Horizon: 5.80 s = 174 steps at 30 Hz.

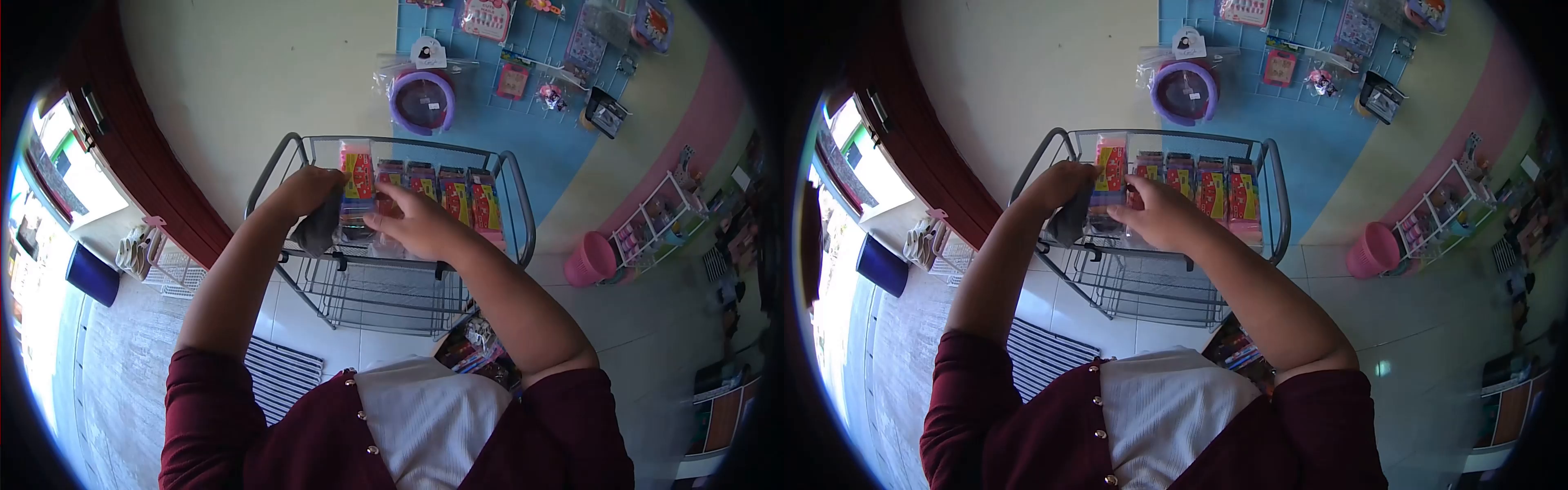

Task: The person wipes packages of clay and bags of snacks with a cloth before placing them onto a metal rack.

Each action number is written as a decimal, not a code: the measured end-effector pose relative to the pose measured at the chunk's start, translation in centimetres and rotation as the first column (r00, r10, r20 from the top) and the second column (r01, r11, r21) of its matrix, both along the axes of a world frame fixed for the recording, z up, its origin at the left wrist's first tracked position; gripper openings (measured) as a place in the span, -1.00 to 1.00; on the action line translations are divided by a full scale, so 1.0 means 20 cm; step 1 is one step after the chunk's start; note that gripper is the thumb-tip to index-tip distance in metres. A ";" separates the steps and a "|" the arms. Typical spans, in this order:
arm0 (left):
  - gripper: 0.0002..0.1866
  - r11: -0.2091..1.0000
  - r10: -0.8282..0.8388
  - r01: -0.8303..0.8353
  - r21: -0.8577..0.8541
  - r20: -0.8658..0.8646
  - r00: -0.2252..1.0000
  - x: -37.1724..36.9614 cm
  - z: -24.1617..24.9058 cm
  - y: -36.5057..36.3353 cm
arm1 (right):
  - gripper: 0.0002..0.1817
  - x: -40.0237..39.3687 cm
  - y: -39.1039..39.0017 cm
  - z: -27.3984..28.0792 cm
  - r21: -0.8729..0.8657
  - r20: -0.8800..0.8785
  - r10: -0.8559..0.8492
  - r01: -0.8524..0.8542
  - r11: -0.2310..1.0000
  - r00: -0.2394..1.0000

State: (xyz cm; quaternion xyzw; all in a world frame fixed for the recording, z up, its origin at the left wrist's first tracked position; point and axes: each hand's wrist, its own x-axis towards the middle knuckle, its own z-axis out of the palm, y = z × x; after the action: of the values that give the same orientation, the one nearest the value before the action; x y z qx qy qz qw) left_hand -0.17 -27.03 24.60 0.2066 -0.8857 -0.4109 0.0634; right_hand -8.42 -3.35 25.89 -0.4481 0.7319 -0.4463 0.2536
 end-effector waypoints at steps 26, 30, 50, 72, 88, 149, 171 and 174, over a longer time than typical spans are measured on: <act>-0.56 0.959 0.074 -0.095 0.266 0.090 0.993 -0.08 -0.07 -0.08 | -0.13 0.07 0.12 -0.22 0.205 -0.863 0.109 0.145 0.968 0.494; -0.56 0.987 -0.057 0.029 0.156 0.179 0.982 -0.10 -0.10 -0.11 | -0.11 0.08 0.11 -0.24 0.176 -0.868 0.086 0.141 0.974 0.489; -0.65 0.901 -0.427 0.416 0.127 0.073 0.902 0.06 0.38 -0.13 | -0.16 -0.05 -0.02 0.04 -0.501 -0.674 -0.527 0.204 0.841 0.519; -0.08 0.807 -0.058 -0.045 -0.588 -0.155 0.986 0.11 0.26 -0.06 | -0.18 -0.38 -0.36 -0.01 -0.045 -0.594 -0.114 0.109 0.993 0.796; -0.32 0.621 -0.154 -0.111 -0.776 -0.260 0.953 -0.03 0.13 0.11 | -0.22 -0.32 -0.15 0.14 0.158 -0.866 0.020 0.236 0.959 0.499; -0.38 0.459 0.124 0.358 -0.814 0.457 0.881 -0.32 0.12 -0.11 | -0.49 -0.30 0.56 -0.11 -0.587 -0.158 -0.489 0.317 0.745 0.858; -0.51 0.936 0.109 -0.133 -0.325 -0.089 0.990 -0.27 0.16 -0.18 | -0.48 -0.31 0.56 -0.11 -0.554 -0.185 -0.531 0.359 0.751 0.827; -0.49 0.968 0.105 -0.100 -0.231 0.008 0.994 -0.25 0.20 -0.19 | -0.47 -0.26 0.56 -0.06 -0.532 -0.210 -0.560 0.387 0.753 0.801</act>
State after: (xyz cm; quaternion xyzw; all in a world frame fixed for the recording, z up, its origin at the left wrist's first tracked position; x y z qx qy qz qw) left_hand -5.16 -30.88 28.69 0.2475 -0.9160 -0.2997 0.0991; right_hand -13.61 7.86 24.62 -0.3644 0.7272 -0.5688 -0.1218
